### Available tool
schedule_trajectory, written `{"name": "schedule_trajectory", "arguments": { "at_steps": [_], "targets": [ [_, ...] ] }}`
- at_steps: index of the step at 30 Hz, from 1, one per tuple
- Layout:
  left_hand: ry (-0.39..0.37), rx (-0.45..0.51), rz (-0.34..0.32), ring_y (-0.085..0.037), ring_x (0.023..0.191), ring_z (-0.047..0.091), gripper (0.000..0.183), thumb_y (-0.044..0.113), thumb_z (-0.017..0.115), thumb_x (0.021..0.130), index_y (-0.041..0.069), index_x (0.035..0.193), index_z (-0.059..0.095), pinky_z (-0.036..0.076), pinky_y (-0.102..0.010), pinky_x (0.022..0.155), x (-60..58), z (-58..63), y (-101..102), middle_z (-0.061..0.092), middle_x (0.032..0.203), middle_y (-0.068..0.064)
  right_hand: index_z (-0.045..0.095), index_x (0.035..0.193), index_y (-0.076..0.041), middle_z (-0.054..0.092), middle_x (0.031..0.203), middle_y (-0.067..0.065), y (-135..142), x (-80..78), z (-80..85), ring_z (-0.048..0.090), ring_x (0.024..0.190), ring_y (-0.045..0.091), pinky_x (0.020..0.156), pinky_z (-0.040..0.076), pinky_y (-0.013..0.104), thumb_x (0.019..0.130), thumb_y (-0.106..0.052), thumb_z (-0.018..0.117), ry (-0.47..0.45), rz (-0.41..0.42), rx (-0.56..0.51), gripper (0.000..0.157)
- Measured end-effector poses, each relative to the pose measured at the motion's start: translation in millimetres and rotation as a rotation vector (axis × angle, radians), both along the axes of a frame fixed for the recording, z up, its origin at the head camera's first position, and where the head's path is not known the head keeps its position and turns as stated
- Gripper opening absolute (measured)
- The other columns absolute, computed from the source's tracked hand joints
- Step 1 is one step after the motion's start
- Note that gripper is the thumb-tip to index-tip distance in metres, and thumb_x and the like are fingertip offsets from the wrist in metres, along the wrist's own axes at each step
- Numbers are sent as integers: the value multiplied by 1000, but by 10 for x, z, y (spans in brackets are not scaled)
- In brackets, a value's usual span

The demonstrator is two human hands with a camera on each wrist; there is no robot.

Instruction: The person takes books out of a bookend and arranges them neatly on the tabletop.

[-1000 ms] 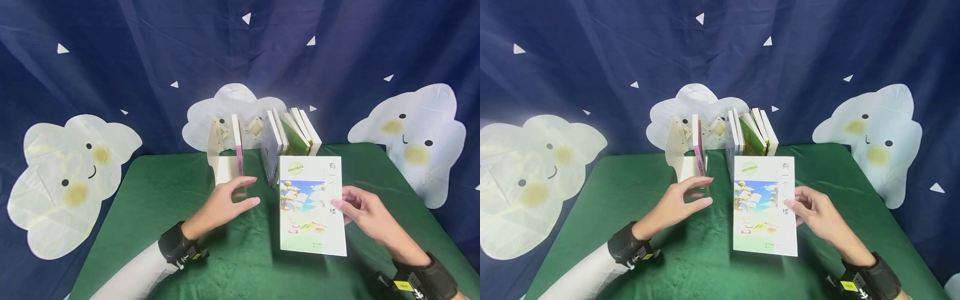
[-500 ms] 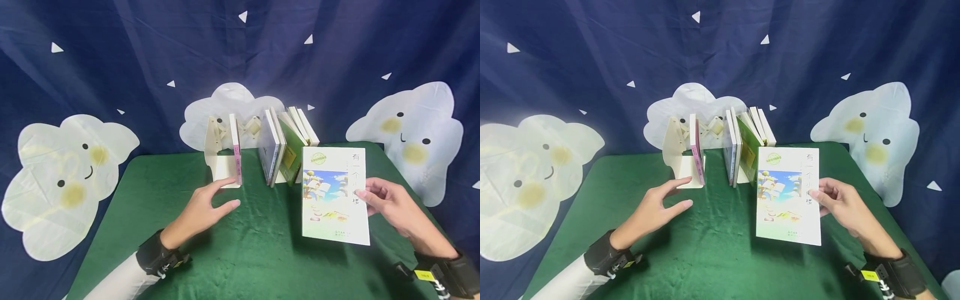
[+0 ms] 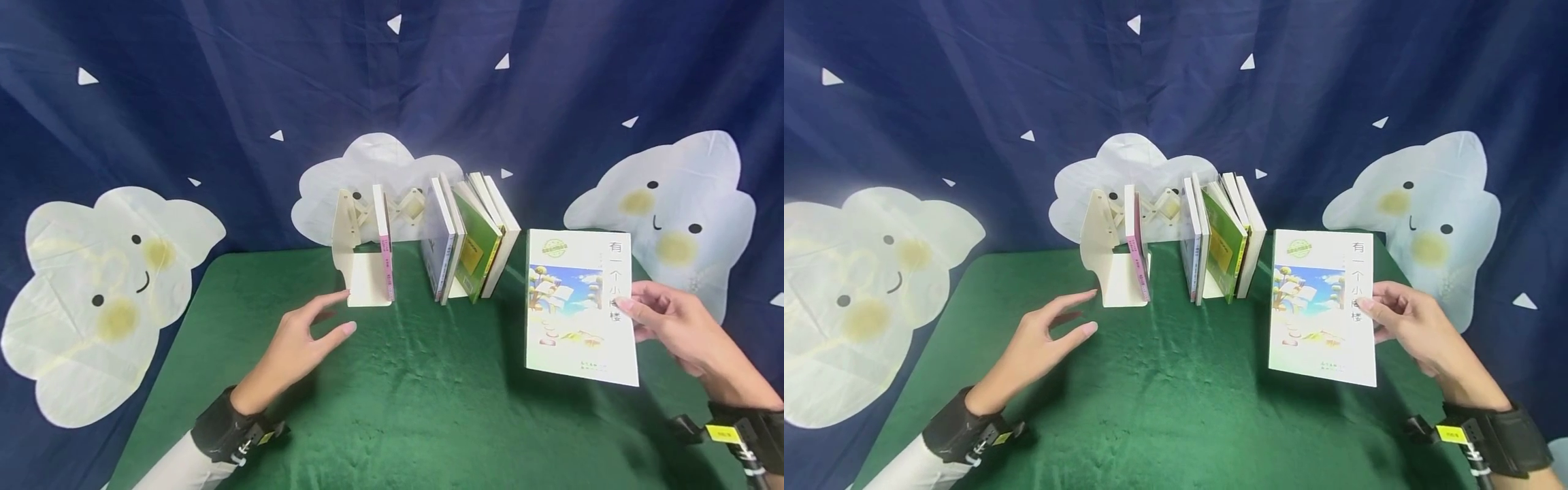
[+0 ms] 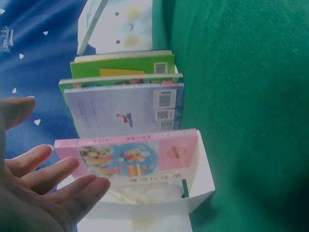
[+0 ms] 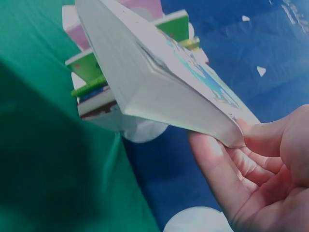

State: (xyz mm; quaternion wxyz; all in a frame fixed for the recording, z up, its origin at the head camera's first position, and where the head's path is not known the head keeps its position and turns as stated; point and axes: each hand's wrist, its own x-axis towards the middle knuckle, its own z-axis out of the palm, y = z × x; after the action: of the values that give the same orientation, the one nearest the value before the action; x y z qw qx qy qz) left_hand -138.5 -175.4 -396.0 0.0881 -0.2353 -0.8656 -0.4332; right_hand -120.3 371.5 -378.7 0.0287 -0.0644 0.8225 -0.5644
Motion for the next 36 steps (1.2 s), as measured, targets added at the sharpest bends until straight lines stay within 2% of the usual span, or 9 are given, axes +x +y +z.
{"name": "schedule_trajectory", "arguments": {
  "at_steps": [6,8,13,18,23,27,36],
  "targets": [
    [14,-16,30,-14,109,57,48,37,69,87,32,132,51,50,-40,90,24,-35,-99,54,133,6,61,108,-4,71,89,2,124,-67,-68,68,72,23,56,56,38,95,-2,53,-35,-40,-69,15],
    [46,-48,36,-15,108,58,51,38,69,87,30,134,51,50,-40,89,29,-51,-128,54,134,5,61,108,-5,72,89,2,179,-84,-104,68,73,23,56,56,38,95,-2,53,-39,-20,-83,15],
    [157,-135,64,-17,122,49,58,42,70,84,27,136,49,44,-46,96,56,-75,-198,51,138,2,63,105,-7,71,88,2,298,-119,-196,68,72,21,55,56,38,96,2,51,-57,22,-119,18],
    [212,-198,75,-22,132,37,65,46,70,83,27,139,45,37,-53,101,90,-67,-261,43,144,3,64,105,-8,71,88,2,369,-178,-303,68,71,23,56,56,38,96,3,49,-83,63,-152,20],
    [269,-286,45,-25,136,30,75,47,72,81,22,144,40,34,-54,104,117,-69,-311,38,148,0,61,105,-8,71,86,0,378,-231,-414,68,70,26,58,56,39,98,-4,49,-119,56,-37,15],
    [332,-361,30,-25,138,26,80,49,71,80,18,145,37,34,-54,104,146,-70,-339,36,150,-4,58,106,-1,71,84,1,361,-262,-477,67,71,29,58,56,41,98,-8,50,-143,53,35,13],
    [373,-411,41,-26,138,26,86,54,68,80,15,147,32,35,-52,104,148,-79,-274,34,150,-4,46,115,18,71,84,8,281,-341,-573,67,73,30,60,57,43,99,-14,51,-197,81,90,36]
  ]
}}
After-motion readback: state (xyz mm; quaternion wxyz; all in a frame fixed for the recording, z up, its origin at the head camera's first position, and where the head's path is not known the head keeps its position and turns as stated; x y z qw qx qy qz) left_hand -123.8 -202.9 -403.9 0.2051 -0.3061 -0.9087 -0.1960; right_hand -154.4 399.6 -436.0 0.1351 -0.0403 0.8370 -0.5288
